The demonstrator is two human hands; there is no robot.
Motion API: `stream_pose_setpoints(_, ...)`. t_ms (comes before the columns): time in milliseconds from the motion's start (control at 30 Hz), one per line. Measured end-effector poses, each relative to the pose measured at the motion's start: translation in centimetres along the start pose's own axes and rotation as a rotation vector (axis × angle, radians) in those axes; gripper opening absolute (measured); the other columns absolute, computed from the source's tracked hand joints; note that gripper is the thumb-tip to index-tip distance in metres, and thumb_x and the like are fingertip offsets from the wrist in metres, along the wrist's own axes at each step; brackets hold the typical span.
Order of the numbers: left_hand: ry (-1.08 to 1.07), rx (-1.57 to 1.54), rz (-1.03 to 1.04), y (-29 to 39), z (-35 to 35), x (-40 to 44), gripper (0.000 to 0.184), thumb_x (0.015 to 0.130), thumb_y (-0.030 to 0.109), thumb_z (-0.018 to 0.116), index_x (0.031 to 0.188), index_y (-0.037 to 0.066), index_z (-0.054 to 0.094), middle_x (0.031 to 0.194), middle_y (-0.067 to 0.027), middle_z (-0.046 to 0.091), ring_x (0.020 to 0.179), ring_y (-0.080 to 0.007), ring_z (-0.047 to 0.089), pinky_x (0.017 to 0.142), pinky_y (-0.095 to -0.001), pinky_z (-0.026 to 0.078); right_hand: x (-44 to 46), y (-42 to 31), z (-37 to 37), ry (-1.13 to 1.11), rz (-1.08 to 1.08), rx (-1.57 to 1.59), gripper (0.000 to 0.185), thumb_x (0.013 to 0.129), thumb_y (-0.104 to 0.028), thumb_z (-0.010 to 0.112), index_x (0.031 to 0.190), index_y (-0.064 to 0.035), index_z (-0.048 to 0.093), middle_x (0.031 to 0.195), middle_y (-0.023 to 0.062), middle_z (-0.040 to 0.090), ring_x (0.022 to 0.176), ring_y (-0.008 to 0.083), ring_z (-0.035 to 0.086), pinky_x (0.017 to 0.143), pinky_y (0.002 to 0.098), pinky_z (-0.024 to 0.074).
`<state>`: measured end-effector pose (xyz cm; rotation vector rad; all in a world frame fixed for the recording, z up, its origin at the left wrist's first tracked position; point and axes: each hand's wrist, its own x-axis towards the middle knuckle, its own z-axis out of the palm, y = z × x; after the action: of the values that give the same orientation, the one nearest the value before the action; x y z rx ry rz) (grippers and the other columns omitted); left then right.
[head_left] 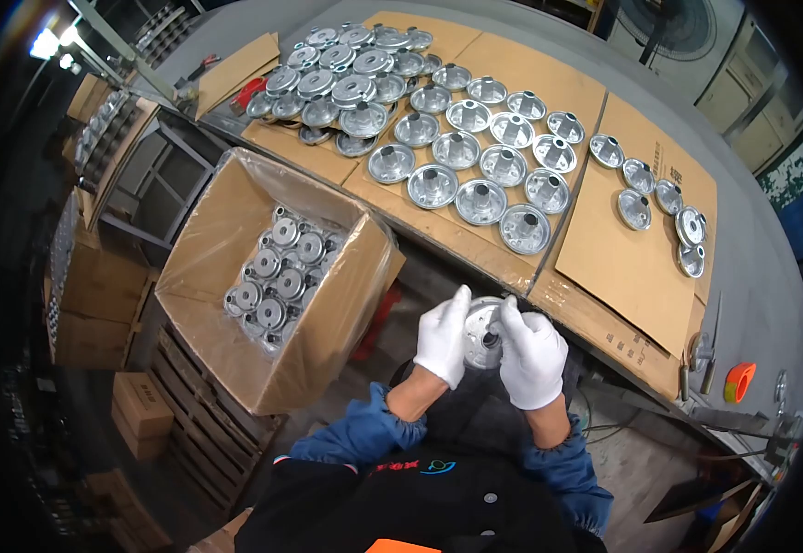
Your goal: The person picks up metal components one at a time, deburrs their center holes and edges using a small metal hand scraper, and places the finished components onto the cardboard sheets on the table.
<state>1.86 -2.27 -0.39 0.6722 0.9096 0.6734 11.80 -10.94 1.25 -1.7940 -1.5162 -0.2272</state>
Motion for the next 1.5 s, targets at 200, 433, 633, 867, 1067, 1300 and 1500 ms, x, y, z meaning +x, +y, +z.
stream_pose_setpoints(200, -0.141, 0.031, -0.171, -0.4, 0.0, 0.6, 0.031, 0.094, 0.024, 0.052, 0.096, -0.005, 0.063, 0.086, -0.0094, 0.066, 0.075, -0.0148, 0.063, 0.068, -0.0261, 0.051, -0.8, 0.1, -0.4, -0.023, -0.001, -0.038, 0.046, 0.069, -0.001, 0.063, 0.114, -0.0059, 0.059, 0.068, 0.0074, 0.053, 0.058, 0.0261, 0.054, 0.050, 0.0361, 0.0430)
stream_pose_setpoints(433, -0.127, 0.005, -0.069, 1.0, 0.4, 0.3, 0.034, 0.096, 0.028, 0.050, 0.097, -0.004, 0.062, 0.087, -0.0072, 0.065, 0.074, -0.0121, 0.061, 0.067, -0.0247, 0.049, 0.0, -0.3, -1.6, 0.141, 0.226, 0.248, 0.034, 0.073, 0.007, 0.067, 0.107, 0.0012, 0.063, 0.081, 0.0099, 0.064, 0.070, 0.0176, 0.062, 0.064, 0.0272, 0.0501)
stream_pose_setpoints(633, -0.005, -0.110, 0.152, 0.7, 0.8, 0.3, 0.037, 0.097, 0.033, 0.047, 0.094, -0.001, 0.061, 0.084, -0.0055, 0.064, 0.074, -0.0100, 0.060, 0.065, -0.0229, 0.049, -1.0, -2.3, -1.5, 0.083, 0.144, 0.265, 0.043, 0.070, 0.005, 0.068, 0.112, -0.0023, 0.061, 0.072, 0.0070, 0.064, 0.060, 0.0193, 0.064, 0.055, 0.0285, 0.0502)
stream_pose_setpoints(867, 0.088, 0.044, 0.218, 0.0, 1.3, -0.6, 0.043, 0.099, 0.033, 0.040, 0.096, -0.003, 0.062, 0.083, -0.0034, 0.061, 0.074, -0.0074, 0.054, 0.066, -0.0223, 0.045, -1.3, -2.9, -0.1, -0.007, 0.083, 0.092, 0.037, 0.073, 0.003, 0.069, 0.109, -0.0026, 0.062, 0.074, 0.0093, 0.063, 0.062, 0.0219, 0.063, 0.055, 0.0290, 0.0488)
stream_pose_setpoints(1067, 0.107, 0.027, 0.194, -0.4, 1.1, -0.6, 0.043, 0.099, 0.033, 0.041, 0.094, -0.004, 0.062, 0.082, -0.0039, 0.061, 0.073, -0.0080, 0.054, 0.066, -0.0232, 0.046, -1.0, -3.1, -0.6, -0.111, 0.087, 0.047, 0.036, 0.074, 0.002, 0.066, 0.109, -0.0030, 0.062, 0.072, 0.0081, 0.062, 0.060, 0.0231, 0.061, 0.053, 0.0304, 0.0486)
stream_pose_setpoints(1300, 0.064, 0.017, 0.148, -1.1, 0.8, -0.5, 0.041, 0.099, 0.032, 0.043, 0.093, -0.003, 0.062, 0.081, -0.0037, 0.062, 0.072, -0.0076, 0.054, 0.064, -0.0225, 0.045, -0.8, -3.1, -0.7, -0.087, 0.081, 0.063, 0.038, 0.073, 0.001, 0.066, 0.111, -0.0019, 0.060, 0.072, 0.0067, 0.061, 0.060, 0.0232, 0.061, 0.052, 0.0318, 0.0479)
stream_pose_setpoints(1500, 0.135, 0.081, 0.235, -0.8, 1.4, -0.7, 0.041, 0.098, 0.032, 0.043, 0.089, -0.003, 0.061, 0.077, -0.0022, 0.060, 0.071, -0.0068, 0.052, 0.063, -0.0234, 0.045, -1.4, -2.9, -0.5, -0.078, 0.051, 0.029, 0.036, 0.073, 0.001, 0.065, 0.109, -0.0026, 0.061, 0.070, 0.0080, 0.060, 0.060, 0.0247, 0.060, 0.052, 0.0323, 0.0473)
